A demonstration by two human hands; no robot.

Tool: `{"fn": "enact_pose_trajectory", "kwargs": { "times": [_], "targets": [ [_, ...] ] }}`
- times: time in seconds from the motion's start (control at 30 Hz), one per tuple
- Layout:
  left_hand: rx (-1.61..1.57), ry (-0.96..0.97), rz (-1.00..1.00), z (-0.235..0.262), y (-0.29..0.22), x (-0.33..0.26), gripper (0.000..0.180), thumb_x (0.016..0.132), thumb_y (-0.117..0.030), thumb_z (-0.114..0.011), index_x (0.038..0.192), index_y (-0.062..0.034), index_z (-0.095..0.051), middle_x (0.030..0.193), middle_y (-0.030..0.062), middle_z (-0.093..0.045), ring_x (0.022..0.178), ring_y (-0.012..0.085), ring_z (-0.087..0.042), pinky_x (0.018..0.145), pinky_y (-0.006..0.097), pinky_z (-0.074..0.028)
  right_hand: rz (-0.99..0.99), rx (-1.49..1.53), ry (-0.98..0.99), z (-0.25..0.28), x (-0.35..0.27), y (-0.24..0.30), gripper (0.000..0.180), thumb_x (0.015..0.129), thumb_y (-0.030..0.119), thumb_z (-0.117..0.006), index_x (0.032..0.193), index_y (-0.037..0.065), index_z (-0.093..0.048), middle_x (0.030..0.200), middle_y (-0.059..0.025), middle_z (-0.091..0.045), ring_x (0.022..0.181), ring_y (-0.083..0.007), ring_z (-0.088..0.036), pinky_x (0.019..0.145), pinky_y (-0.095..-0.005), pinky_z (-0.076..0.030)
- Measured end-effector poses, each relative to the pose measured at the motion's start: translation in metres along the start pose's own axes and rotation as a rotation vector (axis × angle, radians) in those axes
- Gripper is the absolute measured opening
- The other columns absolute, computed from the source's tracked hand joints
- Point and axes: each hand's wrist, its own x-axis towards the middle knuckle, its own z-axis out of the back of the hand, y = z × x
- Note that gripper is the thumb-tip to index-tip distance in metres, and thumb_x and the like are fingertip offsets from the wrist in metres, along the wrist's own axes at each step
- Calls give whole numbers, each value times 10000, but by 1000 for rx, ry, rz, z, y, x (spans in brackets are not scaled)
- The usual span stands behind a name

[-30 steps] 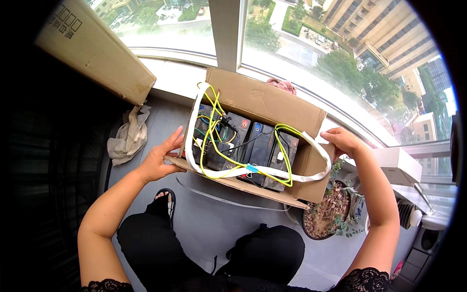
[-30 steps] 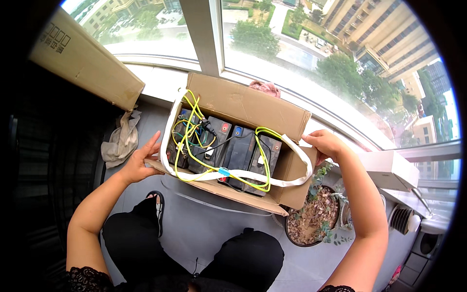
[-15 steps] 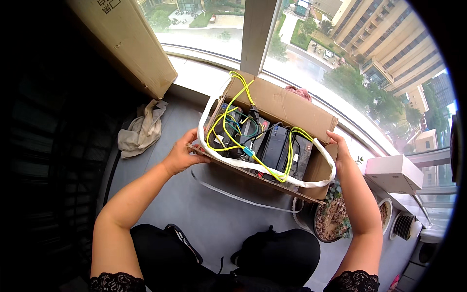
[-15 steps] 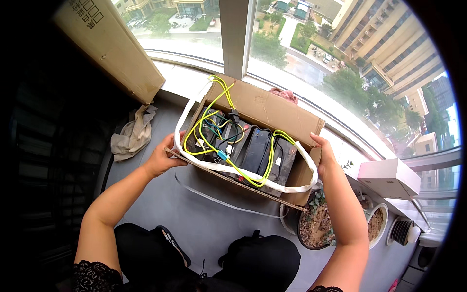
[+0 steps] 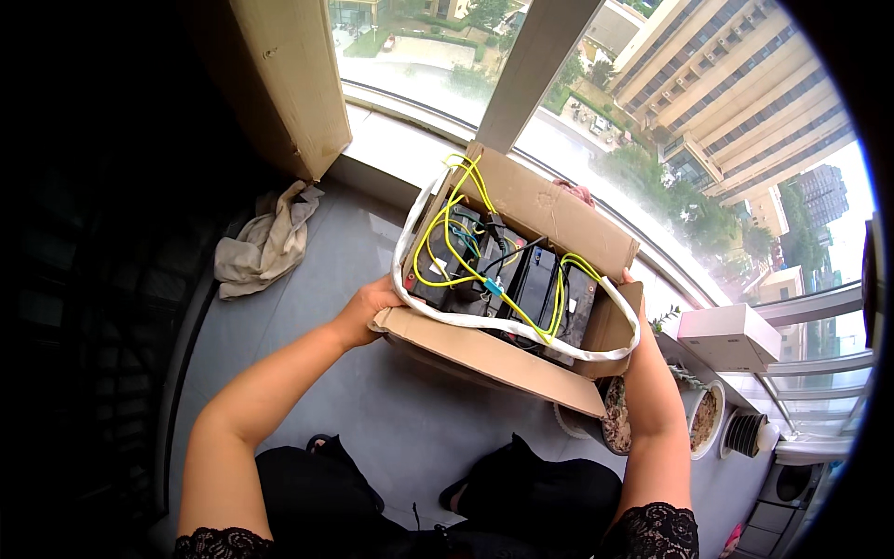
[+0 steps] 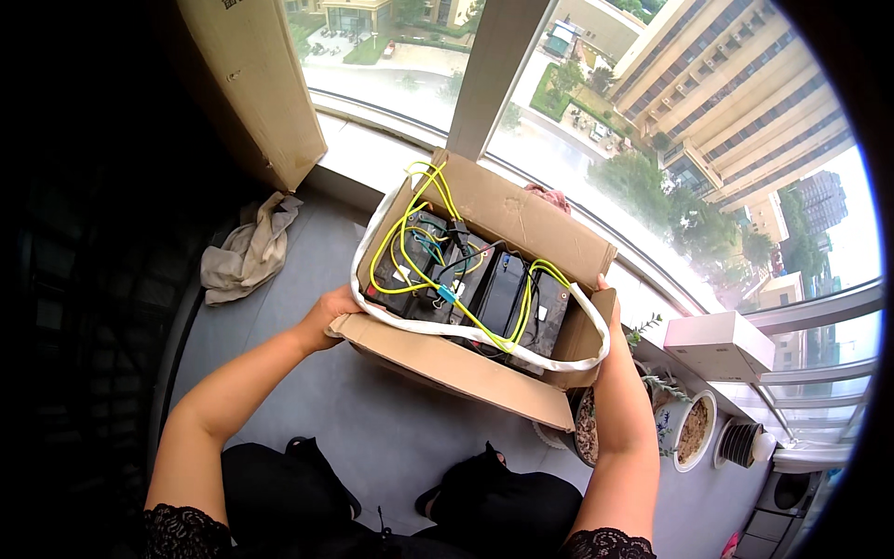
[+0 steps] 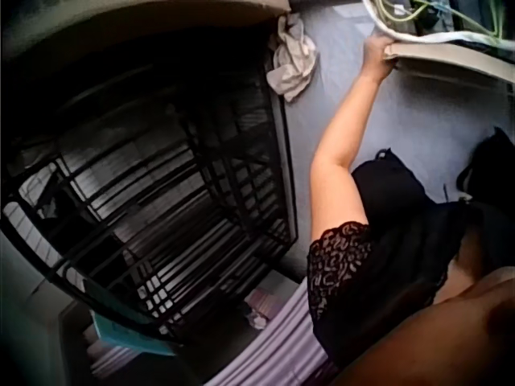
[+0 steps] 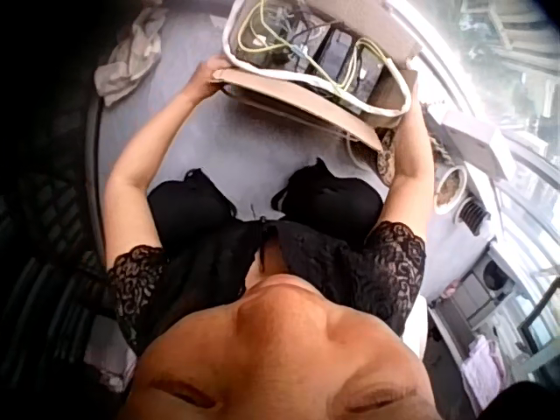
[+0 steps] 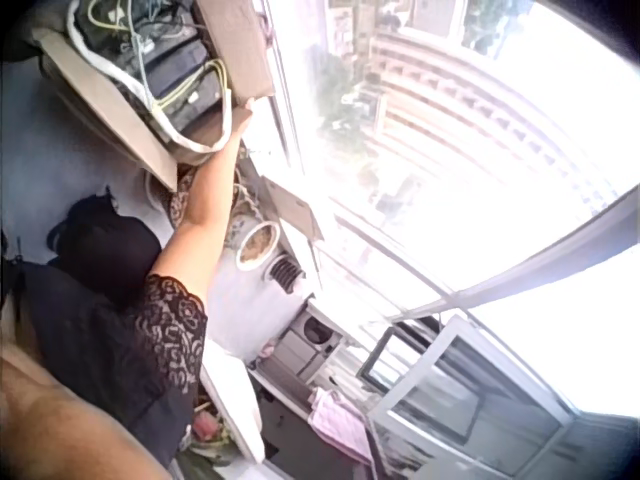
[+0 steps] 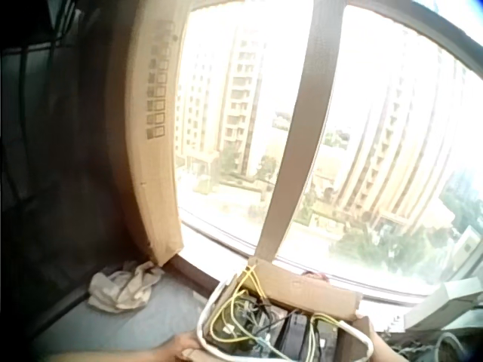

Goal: The person cleans a window sill and glass using a cloth. They move a cardboard box containing electronics and a battery to the floor, then wipe the sill and glass. They also handle a small pink box and a plastic bag before continuing to clean the area.

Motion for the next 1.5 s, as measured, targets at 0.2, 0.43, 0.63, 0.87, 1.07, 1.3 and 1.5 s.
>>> {"fn": "enact_pose_trajectory", "kwargs": {
  "times": [0.2,0.43,0.63,0.87,1.07,1.3,1.5],
  "targets": [
    [39,-46,36,0,0,-4,288,692,-30,-791,968,-95,-737,1107,86,-646,1036,245,-626,901,333,-497,28,-40,-204,-38,-13,-7,544,990,488,-422,1308,55,-508,1172,-170,-619,1043,-327,-598,913,-476,-481],
    [84,-73,14,-5,-10,-8,339,686,-4,-803,1009,-88,-739,1131,126,-651,1076,270,-626,927,345,-494,-31,8,-238,-55,-27,-1,529,1010,444,-395,1339,38,-474,1193,-161,-607,1035,-307,-599,901,-451,-484],
    [62,-100,215,6,-12,-7,335,777,45,-691,1089,-32,-599,1098,85,-647,1052,217,-632,909,331,-497,179,-432,-292,-8,-13,0,562,1010,434,-413,1286,-47,-503,1147,-175,-622,967,-284,-635,860,-406,-511],
    [-413,-184,607,44,54,26,359,963,-102,-502,1322,-79,-491,1215,44,-607,1140,143,-572,979,322,-460,239,-599,-385,-16,-15,-6,585,998,470,-454,1280,-38,-522,1155,-141,-619,986,-226,-619,882,-336,-487],
    [-856,86,698,42,79,122,649,987,-398,-534,1517,-129,-275,1395,47,-492,1216,149,-494,995,285,-423,268,-110,-81,7,-19,-32,526,1027,441,-385,1362,44,-468,1239,-116,-588,1080,-222,-598,943,-340,-479],
    [-521,86,393,17,88,170,877,822,-489,-716,1450,-50,-290,1166,93,-578,1048,141,-556,919,299,-459,195,-15,-64,-29,-29,-37,540,1005,503,-391,1359,104,-476,1253,-113,-584,1079,-244,-584,923,-381,-480],
    [-632,-83,403,-9,58,167,692,824,-334,-742,1313,-19,-367,1053,102,-606,818,113,-643,685,245,-552,41,13,-145,-74,-49,-23,658,957,613,-392,1363,102,-480,1263,-130,-584,1102,-276,-578,952,-426,-466]
  ]
}}
